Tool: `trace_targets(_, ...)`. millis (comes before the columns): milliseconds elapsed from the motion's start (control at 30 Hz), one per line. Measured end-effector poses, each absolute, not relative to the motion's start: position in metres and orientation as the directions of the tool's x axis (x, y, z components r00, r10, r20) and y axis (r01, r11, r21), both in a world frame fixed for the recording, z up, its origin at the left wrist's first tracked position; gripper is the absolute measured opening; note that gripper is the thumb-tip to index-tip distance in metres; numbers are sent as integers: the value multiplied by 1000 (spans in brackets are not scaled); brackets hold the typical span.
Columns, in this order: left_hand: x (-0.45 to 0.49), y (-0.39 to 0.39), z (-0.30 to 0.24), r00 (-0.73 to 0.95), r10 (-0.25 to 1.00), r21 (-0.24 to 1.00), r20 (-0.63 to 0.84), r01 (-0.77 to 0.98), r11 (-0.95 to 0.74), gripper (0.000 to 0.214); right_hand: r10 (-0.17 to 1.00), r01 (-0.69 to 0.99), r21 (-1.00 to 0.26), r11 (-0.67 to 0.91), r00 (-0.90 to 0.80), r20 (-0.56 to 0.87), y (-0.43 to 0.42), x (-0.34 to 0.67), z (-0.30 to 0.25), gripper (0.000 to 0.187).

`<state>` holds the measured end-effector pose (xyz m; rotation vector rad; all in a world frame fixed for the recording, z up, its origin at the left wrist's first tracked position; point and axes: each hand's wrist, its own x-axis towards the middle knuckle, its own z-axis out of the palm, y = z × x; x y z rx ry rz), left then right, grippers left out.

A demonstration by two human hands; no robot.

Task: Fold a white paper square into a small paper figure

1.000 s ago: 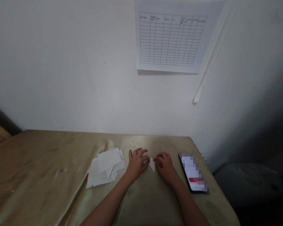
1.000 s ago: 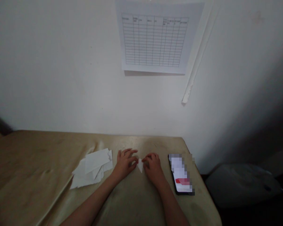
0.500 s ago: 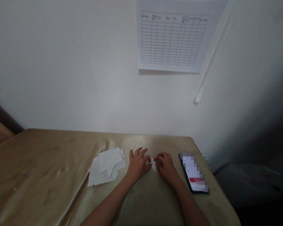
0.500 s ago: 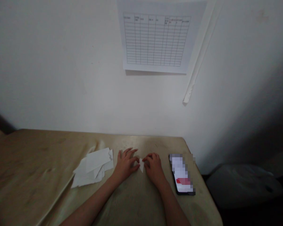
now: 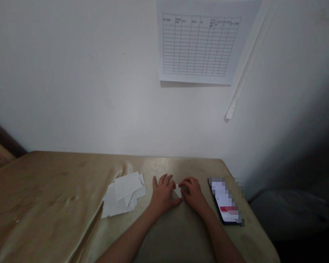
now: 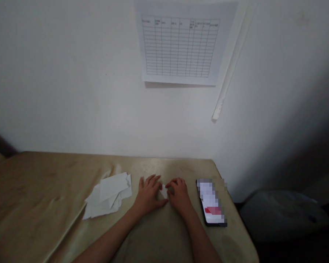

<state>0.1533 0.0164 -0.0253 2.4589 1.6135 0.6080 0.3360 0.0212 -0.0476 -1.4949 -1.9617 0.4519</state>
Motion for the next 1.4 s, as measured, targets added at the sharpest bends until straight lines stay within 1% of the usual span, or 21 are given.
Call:
trace_targets(233,150,22,-32,349,917,402,195,824,-399,48,950,725,-621,299,-163,267,22,337,-49,25)
trace_targets(400,143,26,-28,340,926,430,162,820,-377,35,944,709,-630,317,-169,284,18,337,-46,21)
trace_targets(533,140,28,-26,331,931,455,150,813,-363,33,937,704,-627,333,-173,304,16,337,-43,19)
trace_targets(700,139,32,-28,319,928,459,190,807,-371,14,932,712,-613,342,-178,315,17,337,-45,15)
trace_targets(800,139,34,-30,305,928,460,214,806,-372,9,932,724,-604,332,-154,327,19,336,-48,13)
trace_targets(1000,142,36,-32,292,929,462,228,807,-367,9,925,754,-563,339,-157,347,23,333,-51,9)
trace_targets(1200,144,36,-32,306,924,466,228,799,-380,14,934,769,-555,316,-151,323,24,332,-49,8)
trace_targets(1400,143,35,-33,317,923,439,219,813,-383,16,945,759,-576,305,-166,281,22,334,-43,14)
